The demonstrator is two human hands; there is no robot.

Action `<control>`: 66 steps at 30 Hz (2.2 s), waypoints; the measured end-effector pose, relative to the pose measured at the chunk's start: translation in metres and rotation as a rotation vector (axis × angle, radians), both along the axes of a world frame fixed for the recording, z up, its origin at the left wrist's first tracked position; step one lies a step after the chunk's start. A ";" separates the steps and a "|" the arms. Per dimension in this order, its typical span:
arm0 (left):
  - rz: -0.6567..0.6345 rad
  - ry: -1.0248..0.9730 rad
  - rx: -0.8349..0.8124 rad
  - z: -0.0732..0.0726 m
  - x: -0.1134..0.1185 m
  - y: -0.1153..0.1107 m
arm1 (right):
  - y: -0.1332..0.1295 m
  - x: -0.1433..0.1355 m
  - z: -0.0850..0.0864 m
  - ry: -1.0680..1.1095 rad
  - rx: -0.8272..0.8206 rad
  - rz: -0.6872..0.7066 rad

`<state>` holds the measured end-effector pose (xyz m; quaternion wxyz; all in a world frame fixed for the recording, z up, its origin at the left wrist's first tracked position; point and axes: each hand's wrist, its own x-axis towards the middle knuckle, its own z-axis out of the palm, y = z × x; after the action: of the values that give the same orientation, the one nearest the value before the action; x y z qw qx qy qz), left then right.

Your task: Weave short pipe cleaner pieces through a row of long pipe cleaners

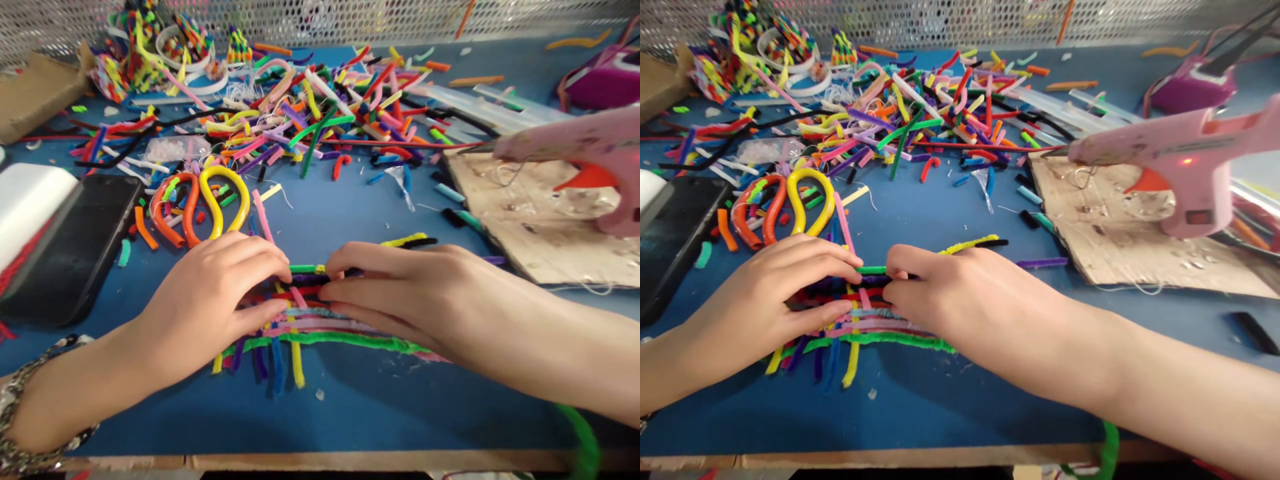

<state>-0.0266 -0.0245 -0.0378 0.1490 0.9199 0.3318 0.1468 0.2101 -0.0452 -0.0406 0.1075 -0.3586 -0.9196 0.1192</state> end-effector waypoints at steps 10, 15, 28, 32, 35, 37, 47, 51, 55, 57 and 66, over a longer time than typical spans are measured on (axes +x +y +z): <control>-0.007 -0.034 -0.019 -0.001 0.002 0.003 | 0.005 -0.025 0.002 0.037 0.478 0.186; -0.001 -0.046 -0.038 -0.001 0.002 0.002 | 0.004 -0.030 0.002 0.062 0.539 0.301; 0.018 -0.050 -0.055 -0.001 0.001 0.002 | -0.024 -0.028 0.004 0.194 0.330 0.207; 0.018 -0.045 -0.048 -0.002 0.001 0.002 | -0.033 -0.028 -0.003 0.254 0.297 0.191; -0.005 -0.050 -0.017 -0.003 0.001 0.001 | -0.027 -0.025 0.001 0.243 0.220 0.193; -0.028 -0.063 0.048 -0.003 0.001 0.001 | -0.019 -0.021 0.006 0.229 0.177 0.159; -0.169 -0.051 0.118 -0.001 0.004 0.000 | -0.020 -0.013 0.008 0.002 0.312 0.030; -0.207 -0.035 0.195 -0.001 0.002 -0.001 | -0.019 -0.020 0.014 -0.050 0.489 -0.008; -0.316 0.008 0.310 0.003 -0.004 0.001 | -0.018 -0.019 0.017 -0.118 0.446 0.058; -0.408 0.078 0.301 0.008 -0.009 0.004 | -0.018 -0.017 0.017 -0.147 0.340 0.137; -0.486 0.310 0.076 0.021 -0.031 0.005 | -0.016 -0.017 0.025 -0.295 -0.152 -0.048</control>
<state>-0.0572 -0.0193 -0.0163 0.0929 0.9888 0.1145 -0.0232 0.1929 -0.0616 -0.0159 -0.0531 -0.4010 -0.9050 0.1317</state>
